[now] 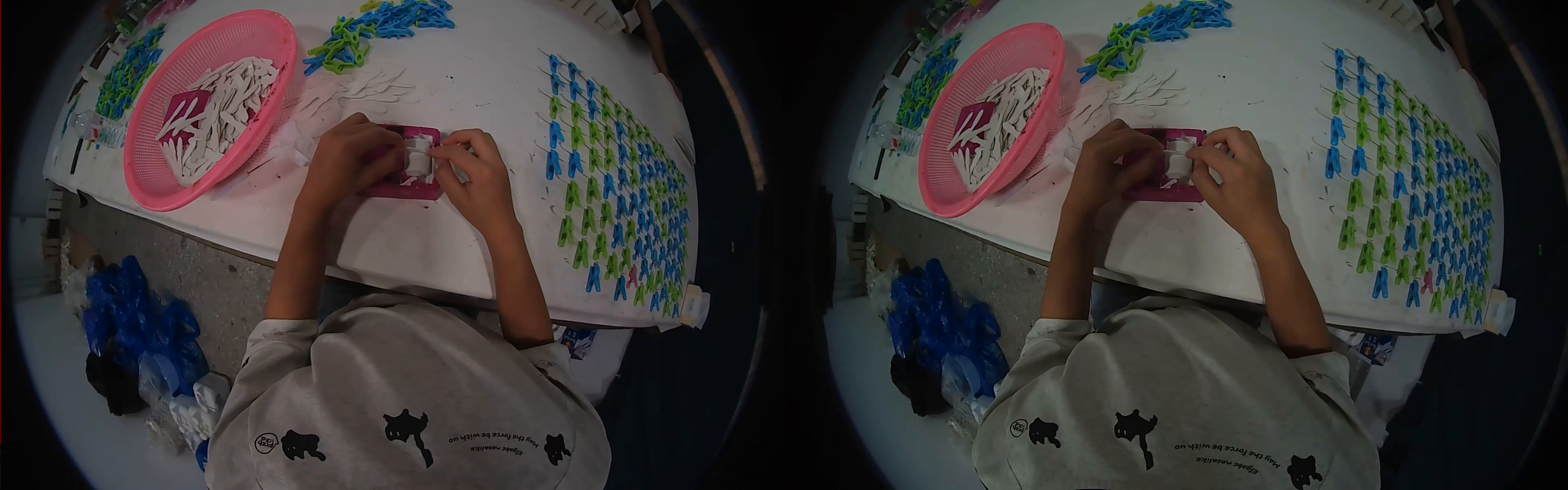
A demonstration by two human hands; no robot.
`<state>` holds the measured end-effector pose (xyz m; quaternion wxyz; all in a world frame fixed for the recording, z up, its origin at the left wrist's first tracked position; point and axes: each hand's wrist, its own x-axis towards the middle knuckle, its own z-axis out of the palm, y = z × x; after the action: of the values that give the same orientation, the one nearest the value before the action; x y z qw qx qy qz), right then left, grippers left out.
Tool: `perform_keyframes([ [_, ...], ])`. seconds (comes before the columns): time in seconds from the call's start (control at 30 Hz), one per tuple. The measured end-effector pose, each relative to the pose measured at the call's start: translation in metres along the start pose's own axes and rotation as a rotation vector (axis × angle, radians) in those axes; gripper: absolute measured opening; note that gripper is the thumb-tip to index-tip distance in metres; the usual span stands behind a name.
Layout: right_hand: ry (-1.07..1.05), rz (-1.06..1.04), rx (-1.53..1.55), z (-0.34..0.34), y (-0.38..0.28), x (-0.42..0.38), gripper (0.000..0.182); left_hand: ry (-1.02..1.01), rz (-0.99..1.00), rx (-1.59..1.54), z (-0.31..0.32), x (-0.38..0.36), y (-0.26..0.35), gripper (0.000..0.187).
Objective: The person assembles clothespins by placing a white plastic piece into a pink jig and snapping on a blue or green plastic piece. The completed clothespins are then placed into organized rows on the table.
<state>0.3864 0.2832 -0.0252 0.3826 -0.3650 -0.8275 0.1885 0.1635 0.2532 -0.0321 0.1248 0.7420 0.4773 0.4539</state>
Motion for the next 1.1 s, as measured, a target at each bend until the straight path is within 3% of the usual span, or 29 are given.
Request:
perform_keyframes([
  [1.1,0.044,-0.117,-0.143,-0.0008,0.0012,0.0022,0.02,0.001,-0.006,0.028,0.0071,0.0009,0.0001,0.014],
])
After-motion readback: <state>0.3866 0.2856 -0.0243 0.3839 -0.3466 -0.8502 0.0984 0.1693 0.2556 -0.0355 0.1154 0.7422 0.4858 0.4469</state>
